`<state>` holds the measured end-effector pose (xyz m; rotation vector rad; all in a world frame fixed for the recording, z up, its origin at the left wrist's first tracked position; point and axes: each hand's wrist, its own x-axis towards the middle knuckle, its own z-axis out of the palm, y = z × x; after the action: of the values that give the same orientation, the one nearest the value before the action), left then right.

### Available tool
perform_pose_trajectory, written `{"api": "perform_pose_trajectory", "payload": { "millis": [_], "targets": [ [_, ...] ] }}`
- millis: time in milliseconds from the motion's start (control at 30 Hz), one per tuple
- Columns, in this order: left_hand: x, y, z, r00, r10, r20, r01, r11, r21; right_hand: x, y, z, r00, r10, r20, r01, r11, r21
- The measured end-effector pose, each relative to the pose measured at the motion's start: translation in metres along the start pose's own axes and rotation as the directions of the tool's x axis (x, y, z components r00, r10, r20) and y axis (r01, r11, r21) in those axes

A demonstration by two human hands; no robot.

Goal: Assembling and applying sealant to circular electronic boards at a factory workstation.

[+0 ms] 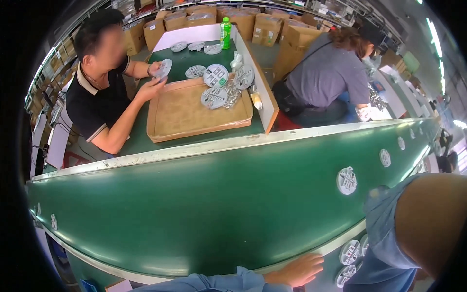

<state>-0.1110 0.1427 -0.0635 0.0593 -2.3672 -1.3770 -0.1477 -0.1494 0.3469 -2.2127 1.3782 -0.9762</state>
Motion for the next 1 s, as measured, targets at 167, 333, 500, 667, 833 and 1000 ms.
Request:
{"api": "perform_pose_trajectory", "payload": {
  "millis": [167, 333, 500, 667, 833, 1000],
  "targets": [
    [-0.001, 0.002, 0.018, 0.997, 0.057, -0.060, -0.058, 0.998, -0.012, -0.007, 0.000, -0.003, 0.999, 0.023, 0.022, -0.023, 1.000, 0.004],
    [-0.001, 0.002, 0.000, 1.000, -0.014, -0.019, 0.014, 1.000, 0.019, -0.022, 0.005, -0.006, 0.997, 0.071, -0.007, -0.072, 0.997, -0.007],
    [0.005, 0.013, -0.001, 1.000, -0.015, -0.026, 0.016, 0.999, 0.033, -0.024, 0.003, 0.002, 0.996, 0.077, 0.032, -0.078, 0.997, 0.016],
    [0.001, 0.006, -0.002, 0.998, 0.032, -0.052, -0.029, 0.998, 0.050, -0.017, -0.003, 0.009, 0.997, 0.030, 0.068, -0.031, 0.999, 0.010],
    [0.001, 0.005, 0.001, 0.998, 0.053, -0.043, -0.051, 0.997, 0.054, -0.009, -0.021, 0.006, 0.996, 0.000, 0.090, 0.002, 1.000, -0.022],
    [0.000, 0.001, 0.003, 0.992, 0.080, -0.099, -0.074, 0.995, 0.061, -0.026, 0.074, 0.066, 0.765, 0.116, 0.634, 0.069, 0.963, -0.259]
  ]
}}
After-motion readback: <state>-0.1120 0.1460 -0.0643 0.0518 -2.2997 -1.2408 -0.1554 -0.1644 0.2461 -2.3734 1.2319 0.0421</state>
